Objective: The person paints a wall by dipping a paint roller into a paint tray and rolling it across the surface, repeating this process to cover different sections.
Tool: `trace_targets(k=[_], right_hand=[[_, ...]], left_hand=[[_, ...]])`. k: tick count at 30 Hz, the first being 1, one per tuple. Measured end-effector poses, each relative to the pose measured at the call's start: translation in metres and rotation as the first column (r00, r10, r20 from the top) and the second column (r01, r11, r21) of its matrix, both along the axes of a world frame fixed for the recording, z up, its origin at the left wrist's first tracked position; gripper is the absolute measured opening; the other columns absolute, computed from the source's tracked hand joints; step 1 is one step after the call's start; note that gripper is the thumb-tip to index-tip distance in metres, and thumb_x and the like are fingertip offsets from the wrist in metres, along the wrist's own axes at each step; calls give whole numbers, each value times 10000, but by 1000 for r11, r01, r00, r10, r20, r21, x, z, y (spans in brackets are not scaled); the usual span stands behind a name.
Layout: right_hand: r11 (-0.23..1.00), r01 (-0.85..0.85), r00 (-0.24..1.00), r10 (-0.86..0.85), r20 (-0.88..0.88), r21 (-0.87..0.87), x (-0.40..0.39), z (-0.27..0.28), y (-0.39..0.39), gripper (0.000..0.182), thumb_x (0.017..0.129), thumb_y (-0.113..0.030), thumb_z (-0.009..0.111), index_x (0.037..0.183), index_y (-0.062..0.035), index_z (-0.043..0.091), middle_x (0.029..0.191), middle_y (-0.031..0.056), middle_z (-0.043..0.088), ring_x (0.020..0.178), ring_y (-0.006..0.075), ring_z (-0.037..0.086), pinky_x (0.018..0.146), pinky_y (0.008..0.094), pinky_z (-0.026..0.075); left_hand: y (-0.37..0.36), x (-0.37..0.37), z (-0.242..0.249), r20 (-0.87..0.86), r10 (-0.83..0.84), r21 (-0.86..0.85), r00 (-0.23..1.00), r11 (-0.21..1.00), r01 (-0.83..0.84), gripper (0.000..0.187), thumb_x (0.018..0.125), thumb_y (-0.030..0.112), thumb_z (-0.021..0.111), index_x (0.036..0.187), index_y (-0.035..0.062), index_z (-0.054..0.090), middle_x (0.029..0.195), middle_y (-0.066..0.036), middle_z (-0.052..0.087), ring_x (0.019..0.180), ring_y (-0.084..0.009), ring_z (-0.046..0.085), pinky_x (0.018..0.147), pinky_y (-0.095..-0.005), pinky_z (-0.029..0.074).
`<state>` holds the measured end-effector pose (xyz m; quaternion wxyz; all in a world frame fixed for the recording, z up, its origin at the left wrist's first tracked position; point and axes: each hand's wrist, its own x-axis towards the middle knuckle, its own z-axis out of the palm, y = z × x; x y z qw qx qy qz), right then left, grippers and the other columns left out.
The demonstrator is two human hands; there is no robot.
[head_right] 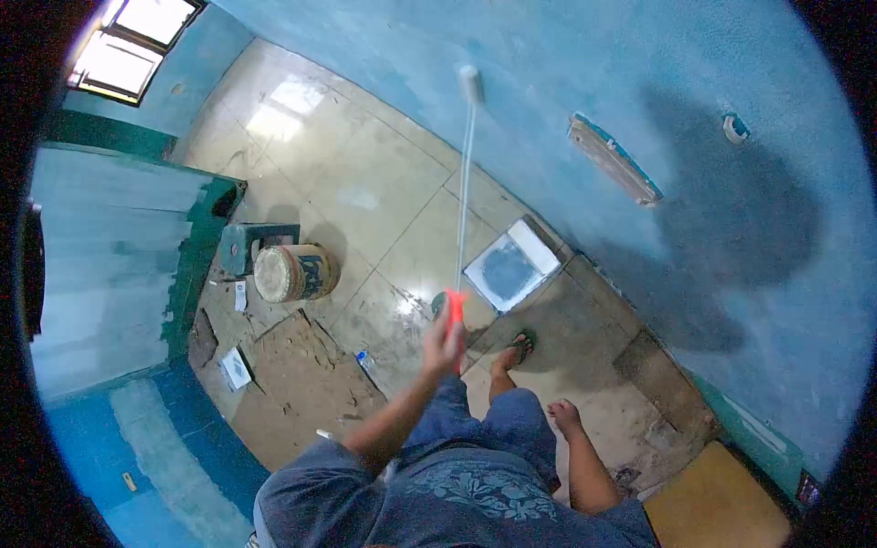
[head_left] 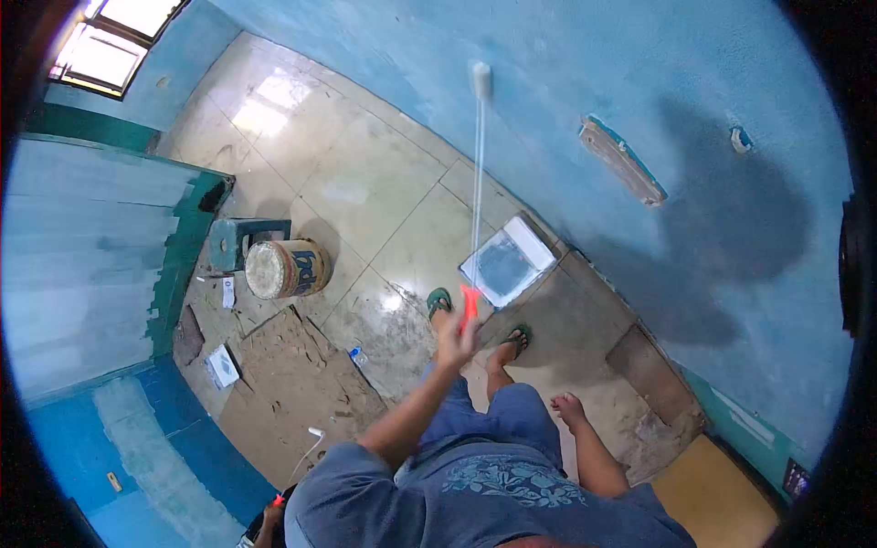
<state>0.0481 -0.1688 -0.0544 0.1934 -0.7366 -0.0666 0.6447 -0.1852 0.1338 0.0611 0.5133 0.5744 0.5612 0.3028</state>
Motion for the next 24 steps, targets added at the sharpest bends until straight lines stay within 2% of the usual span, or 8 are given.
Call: trace_targets(k=[5,9,15,17,18,20,23,24], right_hand=[[998,-32,998,35,45,-53,-12,10,4,181,866,-210,506,937,-71,596,848,40,623,760,134,572,664,289,455],[996,19,999,-15,52,-86,-19,10,8,152,848,-191,536,848,-49,590,822,63,622,753,151,577,704,302,461],[998,-65,998,65,-2,-20,-24,5,21,180,866,-210,506,937,-68,591,858,54,621,784,140,573,681,293,445],[993,-114,994,114,-2,-31,-25,5,30,194,861,-218,501,944,-67,591,852,46,620,785,146,576,674,293,441],[993,-118,993,118,-2,-25,-24,2,34,194,861,-218,501,944,-67,591,852,46,620,785,146,576,674,293,441],[990,-137,990,137,20,-21,-23,-3,40,214,859,-229,494,960,-69,593,862,42,621,799,152,579,689,304,442],[991,-124,992,122,28,55,-21,-1,43,222,858,-235,493,968,-69,593,875,46,621,817,154,582,706,314,444],[991,-121,992,119,31,53,-21,0,42,222,858,-235,493,968,-69,593,875,46,621,817,154,582,706,314,444]], left_hand=[[183,10,34,316,295,-176,902,952,-250,295,936,205,498,1179,41,530,567,-1,471,444,-99,474,381,-252,395],[198,11,40,323,315,-244,892,939,-243,301,931,214,511,1178,45,538,560,-4,466,437,-101,473,390,-262,412],[-6,-7,67,52,-35,40,998,999,33,439,903,106,537,1330,56,447,718,-6,547,543,-76,505,506,-256,433],[-41,-18,97,252,-41,-376,967,917,137,476,884,67,552,1340,34,421,773,-49,556,608,-101,531,561,-264,452],[-38,-21,98,252,-38,-370,967,919,132,476,884,67,552,1340,34,421,773,-49,556,608,-101,531,561,-264,452],[-27,-25,94,144,-75,-317,987,941,118,473,879,49,551,1334,28,426,762,-47,550,626,-96,522,568,-253,445],[47,-27,41,-149,-42,488,988,866,111,426,910,105,524,1328,66,449,675,15,517,489,-56,455,437,-240,391],[75,-15,84,105,89,20,991,996,-91,429,913,124,524,1331,63,446,618,23,485,470,-60,445,416,-238,378]])
